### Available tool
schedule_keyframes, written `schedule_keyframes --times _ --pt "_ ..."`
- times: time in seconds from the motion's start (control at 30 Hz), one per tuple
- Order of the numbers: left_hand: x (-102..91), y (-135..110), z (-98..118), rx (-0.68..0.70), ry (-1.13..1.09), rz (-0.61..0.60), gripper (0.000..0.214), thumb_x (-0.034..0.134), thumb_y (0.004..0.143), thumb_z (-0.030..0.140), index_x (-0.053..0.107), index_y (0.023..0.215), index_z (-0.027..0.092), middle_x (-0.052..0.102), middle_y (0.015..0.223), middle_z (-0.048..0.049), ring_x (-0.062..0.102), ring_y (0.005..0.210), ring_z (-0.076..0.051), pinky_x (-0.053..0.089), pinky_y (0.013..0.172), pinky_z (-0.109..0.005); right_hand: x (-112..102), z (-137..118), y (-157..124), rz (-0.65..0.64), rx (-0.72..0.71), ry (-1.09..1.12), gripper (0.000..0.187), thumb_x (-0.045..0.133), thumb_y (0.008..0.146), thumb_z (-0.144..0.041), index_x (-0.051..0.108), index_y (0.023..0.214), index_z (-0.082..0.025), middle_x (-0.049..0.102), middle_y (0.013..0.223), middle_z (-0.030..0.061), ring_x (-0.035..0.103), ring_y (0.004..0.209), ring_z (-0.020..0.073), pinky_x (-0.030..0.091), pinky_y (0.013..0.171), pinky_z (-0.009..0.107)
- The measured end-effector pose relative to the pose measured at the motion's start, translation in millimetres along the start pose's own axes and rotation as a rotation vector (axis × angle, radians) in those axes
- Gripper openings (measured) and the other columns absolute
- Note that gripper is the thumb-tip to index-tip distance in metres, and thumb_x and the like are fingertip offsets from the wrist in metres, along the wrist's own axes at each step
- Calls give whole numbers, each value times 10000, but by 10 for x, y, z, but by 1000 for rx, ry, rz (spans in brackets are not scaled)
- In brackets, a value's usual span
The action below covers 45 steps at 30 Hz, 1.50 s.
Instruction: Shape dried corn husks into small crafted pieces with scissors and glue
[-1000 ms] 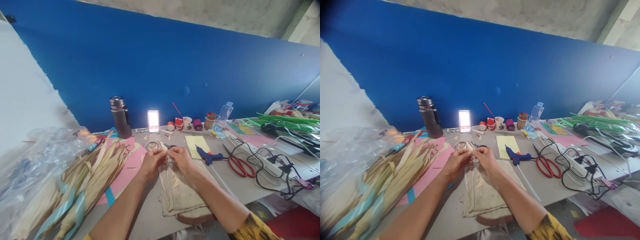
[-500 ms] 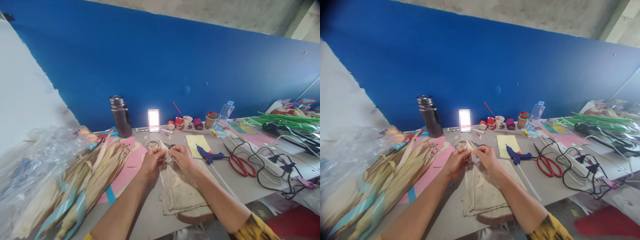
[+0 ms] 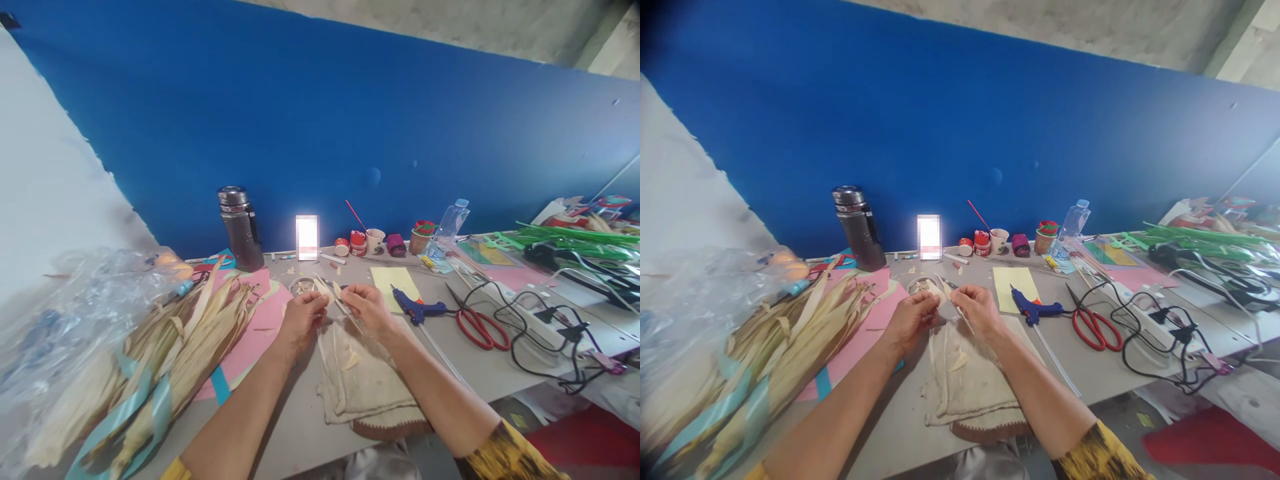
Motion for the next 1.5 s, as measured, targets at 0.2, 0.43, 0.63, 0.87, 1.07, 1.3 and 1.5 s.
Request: schedule_keyframes --times 0.2,0.43,0.63,0.87,1.07,1.3,1.5 --pt "47 19 -48 -45 28 -74 357 900 544 342 676 720 128 583 608 7 538 546 -93 430 517 -206 -6 -11 4 1 -40 -201 232 668 737 -365 620 612 -175 484 568 -19 392 545 111 281 510 264" --pt "45 18 -48 -57 29 -87 355 899 561 348 677 721 124 583 614 3 551 549 -97 439 501 -203 29 88 43 -58 -24 -154 258 676 748 -385 614 616 -171 465 540 -31 348 517 92 234 478 250" --pt "74 6 -45 -47 12 -92 343 904 568 331 694 747 127 618 653 -13 594 588 -115 493 542 -223 61 137 33 -63 43 -54 280 698 722 -405 597 601 -174 403 474 -51 290 462 75 181 446 246" --pt "85 4 -47 -32 -18 -94 307 900 585 305 689 716 123 623 659 -17 623 615 -128 525 562 -233 167 230 10 -158 170 159 307 762 652 -417 586 626 -168 360 479 -78 251 442 46 148 421 221" --pt "91 21 -79 -39 -58 -100 334 914 575 316 686 725 124 636 656 -22 638 613 -134 543 586 -247 69 245 35 -42 146 16 302 734 664 -445 615 657 -167 440 505 -57 279 412 49 150 398 227" --pt "131 -20 -41 -9 -46 -92 412 939 506 405 708 711 132 640 642 -23 634 620 -134 530 611 -249 12 159 22 31 61 -144 232 670 713 -366 610 604 -171 475 520 -34 347 469 80 218 438 233" --pt "132 -54 -6 36 14 -24 387 915 505 400 703 708 146 643 678 -22 622 650 -138 509 606 -251 0 51 -10 75 10 -217 215 648 723 -324 603 578 -172 502 542 -23 415 539 109 288 506 251"
Point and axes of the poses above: each hand's wrist, its own y-axis towards the middle knuckle, its own x-axis out of the palm, z = x × y, the point moved 10 cm from there along y, towards the middle knuckle
